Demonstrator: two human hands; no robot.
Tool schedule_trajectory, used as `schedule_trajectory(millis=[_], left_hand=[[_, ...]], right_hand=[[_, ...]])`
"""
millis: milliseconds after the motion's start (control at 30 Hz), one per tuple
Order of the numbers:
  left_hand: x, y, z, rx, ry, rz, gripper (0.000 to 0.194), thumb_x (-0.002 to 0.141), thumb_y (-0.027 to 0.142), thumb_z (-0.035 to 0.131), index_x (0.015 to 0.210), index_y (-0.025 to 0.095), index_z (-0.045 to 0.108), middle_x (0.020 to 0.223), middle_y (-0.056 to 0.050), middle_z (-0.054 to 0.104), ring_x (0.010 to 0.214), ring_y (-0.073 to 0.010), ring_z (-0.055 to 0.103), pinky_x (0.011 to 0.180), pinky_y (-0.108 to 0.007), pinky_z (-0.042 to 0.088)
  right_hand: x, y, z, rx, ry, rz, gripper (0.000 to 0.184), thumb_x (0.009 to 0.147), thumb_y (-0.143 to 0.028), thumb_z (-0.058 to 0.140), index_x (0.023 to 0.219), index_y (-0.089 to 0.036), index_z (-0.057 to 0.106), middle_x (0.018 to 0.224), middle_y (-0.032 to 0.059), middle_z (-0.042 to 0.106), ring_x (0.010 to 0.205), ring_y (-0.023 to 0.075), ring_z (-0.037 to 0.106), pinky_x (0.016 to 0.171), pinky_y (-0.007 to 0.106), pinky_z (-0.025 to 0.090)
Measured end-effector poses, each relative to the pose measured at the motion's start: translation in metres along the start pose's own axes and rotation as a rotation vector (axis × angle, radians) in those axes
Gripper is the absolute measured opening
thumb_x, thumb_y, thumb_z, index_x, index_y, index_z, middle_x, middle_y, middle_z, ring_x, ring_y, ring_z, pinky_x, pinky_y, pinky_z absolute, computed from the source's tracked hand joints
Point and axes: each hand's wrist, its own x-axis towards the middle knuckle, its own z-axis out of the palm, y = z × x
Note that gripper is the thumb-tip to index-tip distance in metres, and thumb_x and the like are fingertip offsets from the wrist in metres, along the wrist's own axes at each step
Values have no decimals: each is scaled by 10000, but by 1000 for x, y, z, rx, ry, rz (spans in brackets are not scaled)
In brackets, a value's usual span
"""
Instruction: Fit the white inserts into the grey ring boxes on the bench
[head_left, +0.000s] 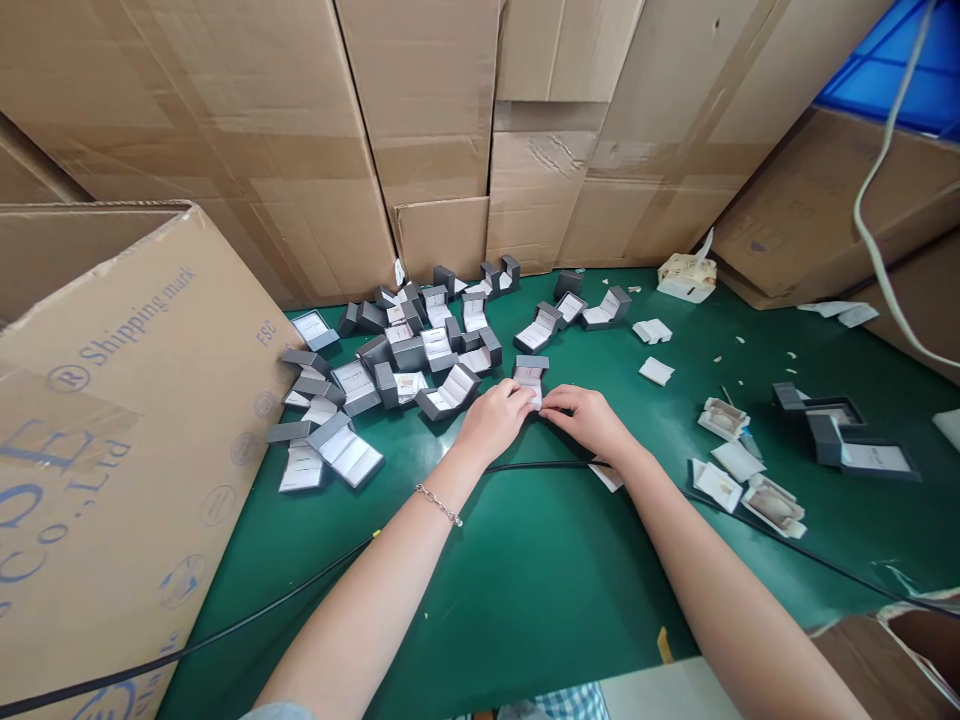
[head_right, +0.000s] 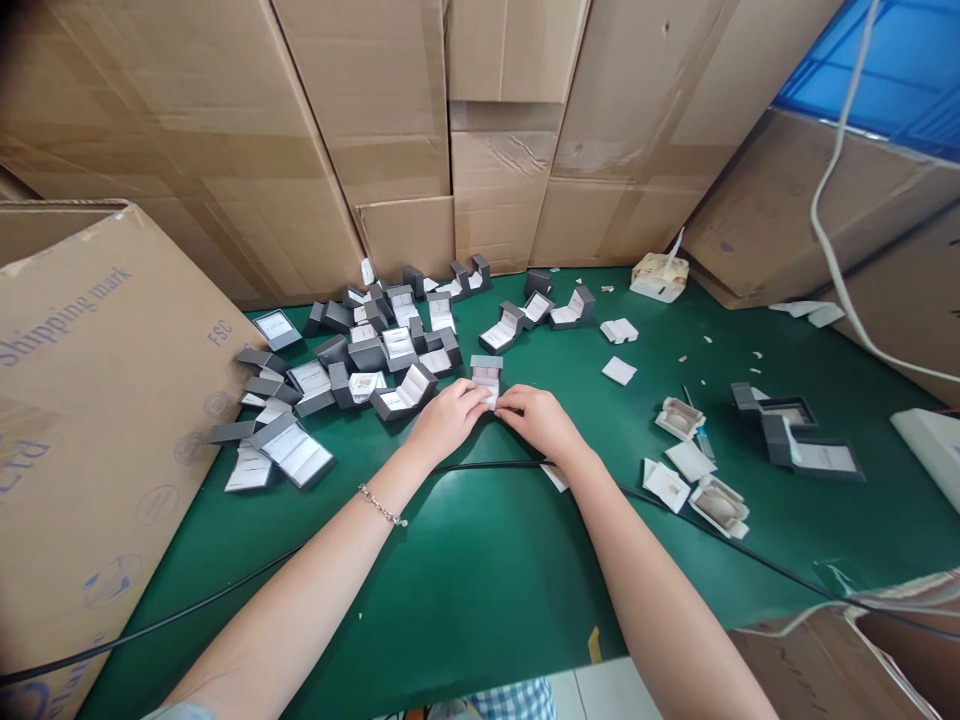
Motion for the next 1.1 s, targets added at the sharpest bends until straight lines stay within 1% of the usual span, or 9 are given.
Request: schedule_trajectory(millis=[100, 233, 300, 433, 600, 767, 867, 1000, 1100], left_hand=[[0, -1, 1, -6, 24, 39, 244, 900, 308, 420, 985, 216, 630, 914, -38, 600, 883, -178, 552, 802, -302, 481], [-1, -2, 4, -25, 75, 54, 224, 888, 294, 448, 955, 203, 641, 1000, -62, 588, 1035, -210, 494, 910, -340, 447], [-1, -1, 6, -55, 68, 42, 218, 888, 287, 450, 964, 204, 637, 1026, -59, 585, 1050, -199, 496, 915, -329, 451], [-2, 0, 7, -58, 35, 17, 233, 897, 287, 435, 974, 197, 636, 988, -54, 619, 993, -183, 545, 879, -317, 476], [-2, 2, 7, -21, 106, 36, 211, 879, 271, 476, 917, 186, 666, 936, -51, 667, 910, -181, 588, 823, -308, 496], [-1, 0, 8, -18, 157, 31, 196, 861, 281, 511, 865, 197, 688, 877, -35, 696, 800, -167, 619, 747, -287, 512], [-1, -1, 9, -29, 156, 3, 192, 854, 293, 523, 868, 206, 693, 910, -31, 703, 824, -171, 628, 745, -282, 513], [-2, -2, 10, -51, 152, -12, 188, 847, 298, 534, 882, 210, 696, 913, -26, 707, 854, -175, 631, 777, -283, 506], [-1, -3, 10, -99, 157, -38, 168, 833, 296, 556, 870, 219, 701, 922, -15, 709, 858, -176, 624, 774, -282, 503]], right_hand=[[0, 2, -3, -5, -14, 14, 178, 789, -271, 530, 800, -255, 706, 960, 21, 652, 858, 175, 614, 803, 313, 471], [1, 6, -1, 9, 13, 60, 125, 744, -283, 574, 730, -245, 693, 1110, 35, 606, 986, 209, 590, 865, 353, 457], [2, 7, 0, 32, 14, 79, 108, 733, -279, 584, 720, -238, 683, 1121, 35, 604, 1012, 212, 583, 883, 358, 450], [3, 9, -2, 80, 0, 98, 94, 723, -272, 598, 711, -237, 685, 1126, 31, 612, 1017, 205, 586, 914, 356, 436], [3, 9, -4, 143, -30, 149, 106, 705, -284, 623, 741, -244, 715, 1138, 32, 630, 1026, 211, 595, 933, 349, 439], [2, 4, 0, 224, 31, 210, 128, 697, -293, 631, 743, -228, 731, 1079, 51, 666, 973, 224, 628, 849, 333, 498], [2, 1, 0, 228, 53, 232, 117, 688, -295, 641, 719, -227, 731, 1027, 49, 686, 960, 228, 635, 849, 334, 499], [1, 2, 0, 249, 56, 275, 118, 661, -320, 668, 672, -207, 696, 951, 46, 702, 835, 208, 665, 811, 335, 518], [1, 4, 1, 321, 69, 294, 190, 636, -341, 694, 748, -191, 663, 872, 40, 707, 786, 198, 672, 756, 322, 538]])
